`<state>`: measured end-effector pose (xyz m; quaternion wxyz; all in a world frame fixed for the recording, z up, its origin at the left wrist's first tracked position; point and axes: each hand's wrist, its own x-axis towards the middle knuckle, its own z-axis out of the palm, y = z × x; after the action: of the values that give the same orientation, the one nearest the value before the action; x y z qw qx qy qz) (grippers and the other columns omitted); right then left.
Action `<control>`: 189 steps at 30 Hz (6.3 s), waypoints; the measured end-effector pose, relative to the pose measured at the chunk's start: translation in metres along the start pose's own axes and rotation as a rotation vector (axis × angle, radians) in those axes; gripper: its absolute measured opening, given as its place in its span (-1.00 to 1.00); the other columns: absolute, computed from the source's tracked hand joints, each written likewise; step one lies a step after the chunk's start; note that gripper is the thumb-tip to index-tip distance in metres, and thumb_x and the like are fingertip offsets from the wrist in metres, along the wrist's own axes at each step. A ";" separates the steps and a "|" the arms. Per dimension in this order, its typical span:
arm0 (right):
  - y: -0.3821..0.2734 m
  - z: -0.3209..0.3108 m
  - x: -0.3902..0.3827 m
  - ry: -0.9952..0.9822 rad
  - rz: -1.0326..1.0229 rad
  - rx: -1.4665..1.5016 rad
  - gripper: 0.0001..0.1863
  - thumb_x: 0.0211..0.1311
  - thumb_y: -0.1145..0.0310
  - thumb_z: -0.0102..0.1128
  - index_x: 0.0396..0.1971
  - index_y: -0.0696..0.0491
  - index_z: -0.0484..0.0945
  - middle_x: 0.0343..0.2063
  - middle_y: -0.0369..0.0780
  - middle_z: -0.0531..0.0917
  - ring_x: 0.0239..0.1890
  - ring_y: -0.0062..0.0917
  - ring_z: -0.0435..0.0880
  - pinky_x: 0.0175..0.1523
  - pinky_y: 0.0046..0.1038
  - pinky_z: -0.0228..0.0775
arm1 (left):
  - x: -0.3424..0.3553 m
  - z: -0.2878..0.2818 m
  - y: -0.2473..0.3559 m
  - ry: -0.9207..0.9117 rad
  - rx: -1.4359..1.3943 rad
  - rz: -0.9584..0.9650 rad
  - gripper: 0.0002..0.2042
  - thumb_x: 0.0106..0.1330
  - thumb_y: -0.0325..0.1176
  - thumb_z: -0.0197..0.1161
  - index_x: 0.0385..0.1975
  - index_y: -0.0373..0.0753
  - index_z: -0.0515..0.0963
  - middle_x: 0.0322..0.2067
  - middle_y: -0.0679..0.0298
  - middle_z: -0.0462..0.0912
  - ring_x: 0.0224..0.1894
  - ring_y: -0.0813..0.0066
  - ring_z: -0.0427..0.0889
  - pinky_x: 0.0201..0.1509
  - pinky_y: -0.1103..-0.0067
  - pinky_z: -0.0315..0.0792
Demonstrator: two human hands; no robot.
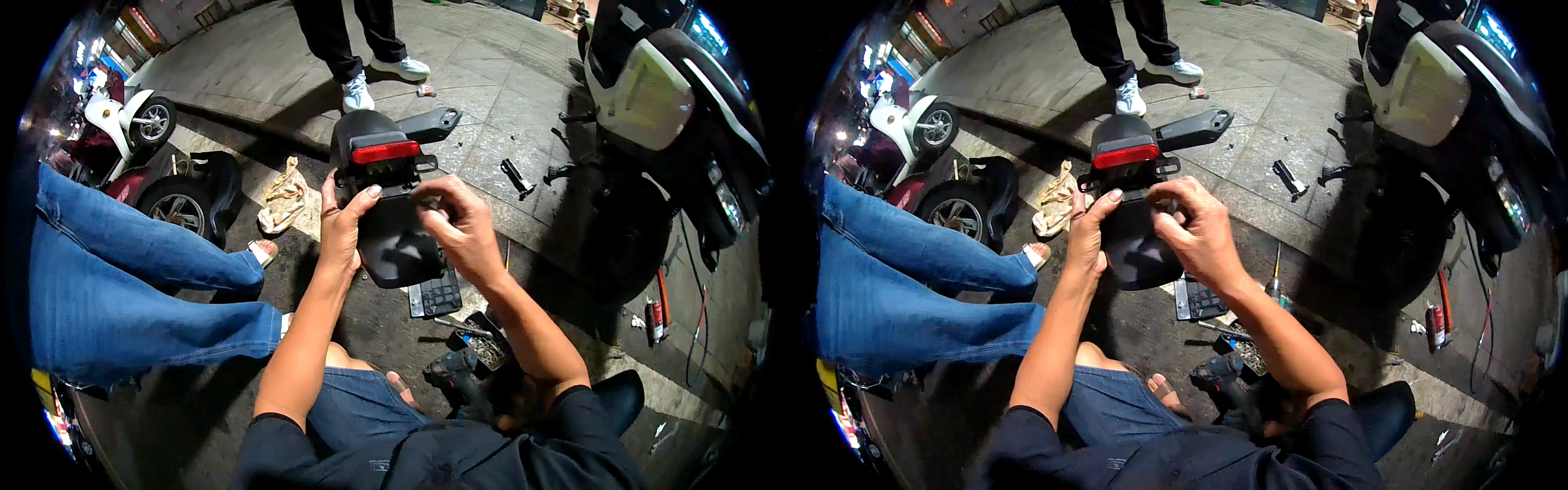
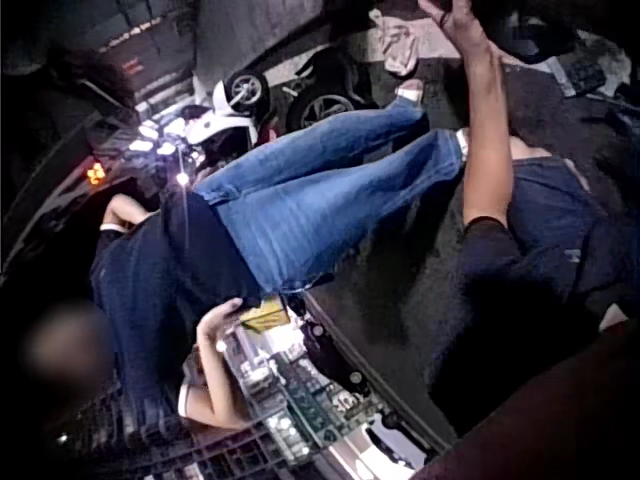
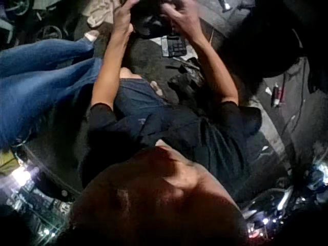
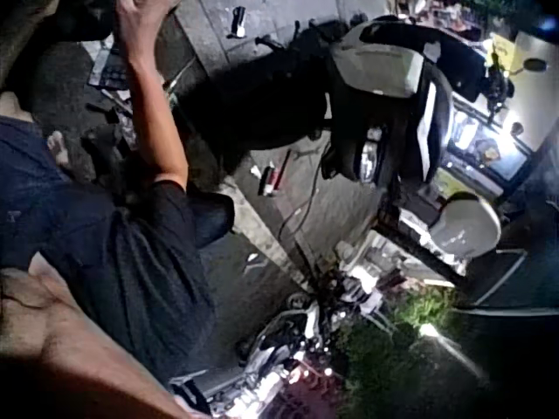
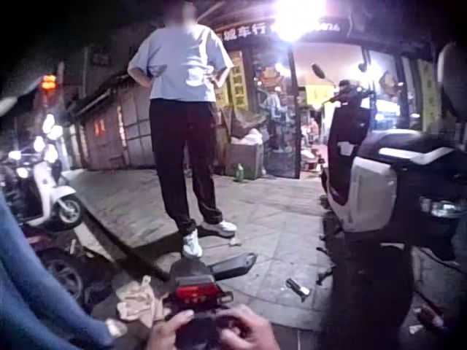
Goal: The person disassembles the rear fender and license plate bracket of a scooter, retrieves a container of screws, and then reassembles the tail light and bracket components onto the fender using a power screwdriver.
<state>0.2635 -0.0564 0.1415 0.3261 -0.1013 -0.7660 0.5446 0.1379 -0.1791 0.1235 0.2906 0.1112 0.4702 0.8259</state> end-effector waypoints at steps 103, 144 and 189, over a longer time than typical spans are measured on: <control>-0.068 -0.118 -0.049 -0.301 0.298 0.277 -0.81 0.33 0.40 0.01 -0.19 0.20 0.47 -0.35 -0.18 0.62 -0.28 -0.56 0.64 -0.16 -0.51 0.51 | -0.099 0.085 -0.034 -0.278 -1.561 -0.797 -0.85 0.04 -0.56 0.05 -0.55 -0.25 0.20 -0.55 0.33 0.14 -0.70 0.62 0.11 -0.73 0.66 -0.03; 0.023 -0.009 -0.019 -0.536 -0.397 -0.891 -0.81 -0.04 0.31 0.21 -0.43 0.09 0.61 -0.46 -0.08 0.64 -0.38 -0.13 0.62 -0.28 -0.31 0.47 | -0.100 0.030 -0.074 -0.334 -1.082 -0.550 -0.34 0.08 0.33 -0.01 -0.01 -0.08 0.46 -0.08 0.27 0.56 -0.05 0.47 0.53 -0.15 0.50 0.50; 0.060 -0.089 -0.038 -0.059 -0.292 -0.339 -0.80 -0.18 0.29 0.31 -0.67 0.13 0.62 -0.63 -0.10 0.63 -0.50 -0.24 0.66 -0.44 -0.28 0.49 | -0.116 0.050 -0.134 0.031 -0.460 -0.344 -0.80 0.27 -0.15 0.04 -0.26 -0.11 0.42 -0.36 0.27 0.47 -0.37 0.41 0.40 -0.26 0.39 0.37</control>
<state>0.3351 0.0154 0.0899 0.3572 -0.0265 -0.8623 0.3580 0.3048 -0.1590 0.0479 0.4370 -0.0517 0.2869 0.8509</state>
